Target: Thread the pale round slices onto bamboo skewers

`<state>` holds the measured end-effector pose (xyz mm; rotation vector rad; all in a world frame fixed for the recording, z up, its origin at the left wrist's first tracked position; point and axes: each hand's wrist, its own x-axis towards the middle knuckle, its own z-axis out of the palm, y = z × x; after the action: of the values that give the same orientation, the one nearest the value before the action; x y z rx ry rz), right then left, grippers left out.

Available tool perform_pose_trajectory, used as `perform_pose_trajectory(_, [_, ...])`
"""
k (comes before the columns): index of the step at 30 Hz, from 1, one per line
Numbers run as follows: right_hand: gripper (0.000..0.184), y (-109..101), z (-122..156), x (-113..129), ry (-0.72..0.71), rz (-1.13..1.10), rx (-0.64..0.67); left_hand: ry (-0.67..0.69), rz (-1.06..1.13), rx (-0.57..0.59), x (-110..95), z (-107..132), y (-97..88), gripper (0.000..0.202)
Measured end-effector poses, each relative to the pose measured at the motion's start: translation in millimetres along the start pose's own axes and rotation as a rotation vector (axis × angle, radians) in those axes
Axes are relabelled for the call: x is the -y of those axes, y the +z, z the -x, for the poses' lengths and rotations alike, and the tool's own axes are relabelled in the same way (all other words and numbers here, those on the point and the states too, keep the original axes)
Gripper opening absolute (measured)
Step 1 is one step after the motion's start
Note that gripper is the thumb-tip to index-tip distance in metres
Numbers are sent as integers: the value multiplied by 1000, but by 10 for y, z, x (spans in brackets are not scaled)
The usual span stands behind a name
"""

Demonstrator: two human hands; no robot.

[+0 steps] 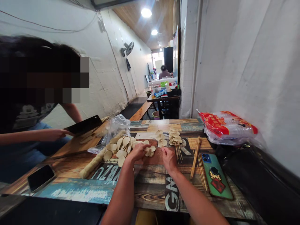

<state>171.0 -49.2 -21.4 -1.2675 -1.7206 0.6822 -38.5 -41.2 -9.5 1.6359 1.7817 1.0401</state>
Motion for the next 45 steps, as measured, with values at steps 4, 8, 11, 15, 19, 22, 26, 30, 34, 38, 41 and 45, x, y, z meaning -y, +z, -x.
perform_pose_trajectory(4, [42, 30, 8, -17, 6, -5, 8, 42, -165, 69, -1, 13, -16, 36])
perform_pose_trajectory(8, [42, 21, 7, -22, 8, 7, 22, 59, -202, 63, -80, 21, -78, 18])
perform_pose_trajectory(11, [43, 1, 5, -10, 6, 10, 41, 61, -85, 44, -124, 20, -124, 13])
perform_pose_trajectory(15, [43, -22, 40, 56, -55, -52, 100, -74, 276, -124, -117, -36, -114, 6])
perform_pose_trajectory(19, [40, -40, 134, 157, -155, -82, 261, -242, 686, -285, -77, -129, -84, 16])
perform_pose_trajectory(22, [36, -37, 201, 201, -197, -45, 346, -270, 871, -351, -44, -170, -97, 22])
perform_pose_trajectory(26, [35, -21, 234, 203, -190, 2, 359, -253, 974, -448, 5, -184, -154, 26])
perform_pose_trajectory(30, [35, -17, 236, 199, -198, 23, 372, -280, 1053, -437, 30, -182, -207, 31])
perform_pose_trajectory(34, [37, -19, 245, 208, -199, 23, 384, -272, 1100, -447, 16, -181, -205, 35])
perform_pose_trajectory(38, [37, -25, 251, 220, -199, 26, 386, -267, 1087, -448, -3, -180, -171, 33])
perform_pose_trajectory(41, [38, -27, 246, 220, -192, 32, 392, -256, 1085, -432, -12, -175, -154, 33])
perform_pose_trajectory(45, [38, -22, 235, 208, -194, 29, 397, -258, 1095, -402, -28, -172, -150, 35])
